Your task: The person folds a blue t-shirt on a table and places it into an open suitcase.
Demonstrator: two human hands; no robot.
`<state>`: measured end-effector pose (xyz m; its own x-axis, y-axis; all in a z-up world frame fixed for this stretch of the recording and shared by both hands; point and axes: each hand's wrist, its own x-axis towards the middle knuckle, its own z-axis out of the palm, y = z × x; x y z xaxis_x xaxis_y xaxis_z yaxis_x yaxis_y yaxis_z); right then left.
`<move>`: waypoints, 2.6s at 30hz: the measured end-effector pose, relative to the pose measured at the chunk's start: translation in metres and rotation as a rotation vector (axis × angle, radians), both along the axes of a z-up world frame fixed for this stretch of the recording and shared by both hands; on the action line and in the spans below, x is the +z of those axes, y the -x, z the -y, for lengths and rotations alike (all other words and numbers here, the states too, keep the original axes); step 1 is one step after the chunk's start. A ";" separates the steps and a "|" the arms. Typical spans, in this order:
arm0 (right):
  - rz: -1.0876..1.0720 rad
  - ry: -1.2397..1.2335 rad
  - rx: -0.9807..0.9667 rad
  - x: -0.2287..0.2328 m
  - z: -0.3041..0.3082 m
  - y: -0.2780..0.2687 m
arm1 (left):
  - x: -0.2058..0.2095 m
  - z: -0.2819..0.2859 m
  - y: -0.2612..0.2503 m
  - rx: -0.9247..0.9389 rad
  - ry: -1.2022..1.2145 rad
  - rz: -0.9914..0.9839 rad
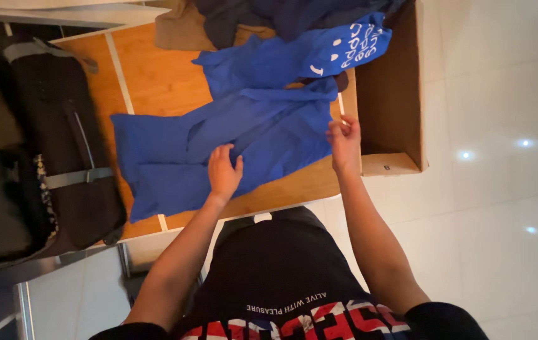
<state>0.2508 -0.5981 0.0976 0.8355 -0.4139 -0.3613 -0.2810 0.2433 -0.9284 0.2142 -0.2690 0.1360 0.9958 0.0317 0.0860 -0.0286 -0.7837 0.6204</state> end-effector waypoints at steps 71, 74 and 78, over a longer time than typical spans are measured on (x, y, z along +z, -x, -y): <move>-0.564 0.961 0.186 -0.043 0.092 0.161 | -0.014 -0.003 0.055 -0.655 -0.167 -0.138; -0.527 0.805 0.195 -0.058 0.094 0.175 | -0.036 0.002 0.065 -0.736 -0.275 -0.230; -0.441 0.747 0.045 -0.075 0.084 0.175 | -0.073 0.004 0.066 -0.752 -0.392 -0.145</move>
<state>0.0754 -0.6822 0.0224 0.7044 -0.6418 -0.3032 -0.6476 -0.4062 -0.6447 0.1486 -0.2727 0.0626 0.7421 -0.6466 -0.1767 -0.5681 -0.7466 0.3462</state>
